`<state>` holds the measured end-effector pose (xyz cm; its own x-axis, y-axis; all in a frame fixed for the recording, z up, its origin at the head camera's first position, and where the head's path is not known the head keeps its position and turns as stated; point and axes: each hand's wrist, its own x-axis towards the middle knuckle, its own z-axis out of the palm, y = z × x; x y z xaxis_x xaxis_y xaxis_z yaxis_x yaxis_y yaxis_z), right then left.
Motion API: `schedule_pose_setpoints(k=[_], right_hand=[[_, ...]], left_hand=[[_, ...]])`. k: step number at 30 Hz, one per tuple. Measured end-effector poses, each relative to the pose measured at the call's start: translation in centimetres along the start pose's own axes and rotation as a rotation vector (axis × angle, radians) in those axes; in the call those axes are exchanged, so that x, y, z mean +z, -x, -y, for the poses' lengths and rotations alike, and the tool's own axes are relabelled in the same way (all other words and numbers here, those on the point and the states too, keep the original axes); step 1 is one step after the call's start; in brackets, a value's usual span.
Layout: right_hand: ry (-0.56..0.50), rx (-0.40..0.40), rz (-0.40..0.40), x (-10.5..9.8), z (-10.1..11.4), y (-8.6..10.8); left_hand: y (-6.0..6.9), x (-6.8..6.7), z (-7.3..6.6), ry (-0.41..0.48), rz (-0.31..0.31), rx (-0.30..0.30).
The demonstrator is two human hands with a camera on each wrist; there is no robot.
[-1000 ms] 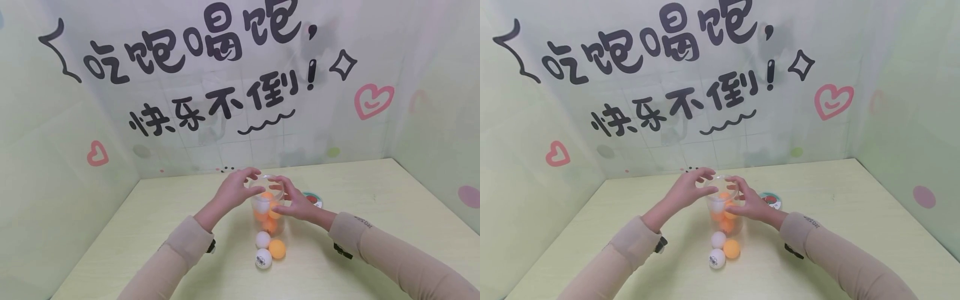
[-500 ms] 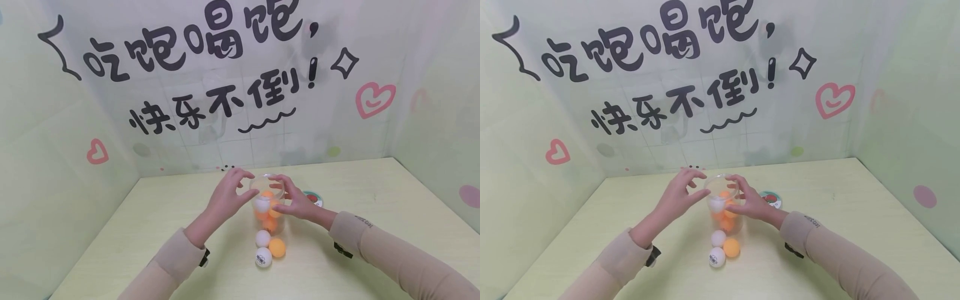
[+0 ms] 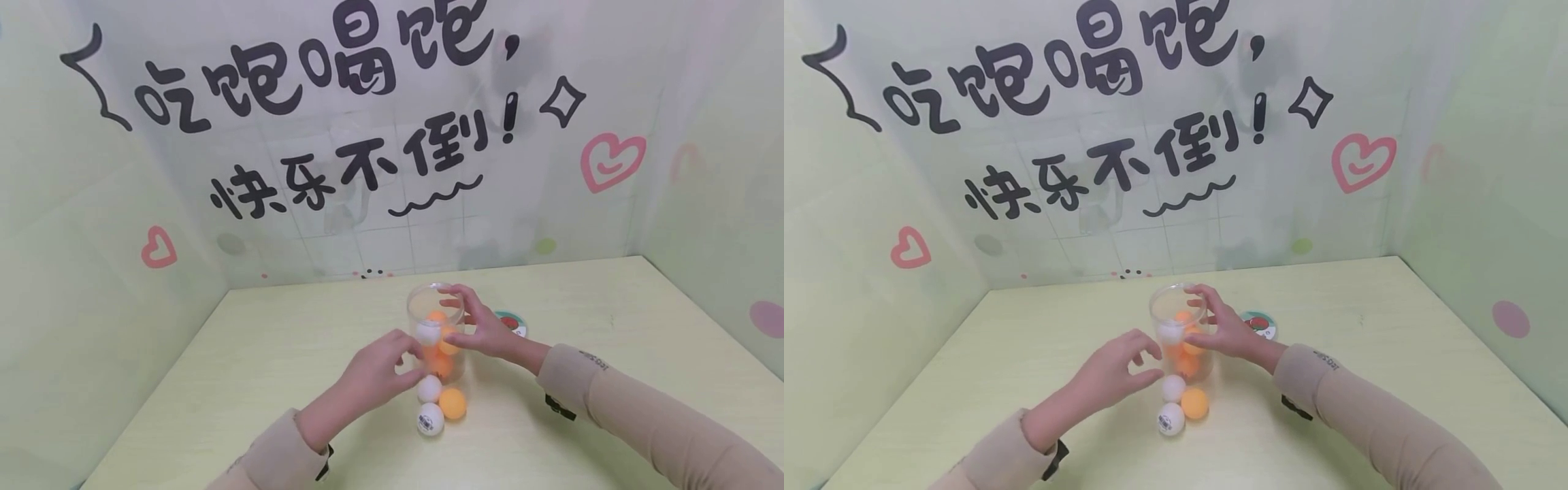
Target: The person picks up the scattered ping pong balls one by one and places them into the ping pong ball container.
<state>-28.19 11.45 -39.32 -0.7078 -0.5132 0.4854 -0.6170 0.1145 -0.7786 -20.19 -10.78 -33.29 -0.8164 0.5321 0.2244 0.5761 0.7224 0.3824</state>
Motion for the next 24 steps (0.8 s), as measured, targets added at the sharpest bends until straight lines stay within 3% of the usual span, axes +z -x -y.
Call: schedule_pose_setpoints(k=[4,7,18,24], right_hand=[[0.002,0.005,0.001,0.0,0.0,0.0],[0.014,0.011,-0.003,0.0,0.0,-0.1],[-0.004,0.032,-0.009,0.0,0.1,-0.1],[0.000,0.031,-0.012,0.0,0.0,-0.1]], left_hand=[[0.3,0.9,-0.1,-0.024,0.152,-0.032],[0.5,1.6,-0.3,-0.055,0.217,-0.019],[1.1,3.4,-0.6,-0.190,0.365,-0.014],[1.3,3.5,-0.2,-0.168,0.428,-0.032]])
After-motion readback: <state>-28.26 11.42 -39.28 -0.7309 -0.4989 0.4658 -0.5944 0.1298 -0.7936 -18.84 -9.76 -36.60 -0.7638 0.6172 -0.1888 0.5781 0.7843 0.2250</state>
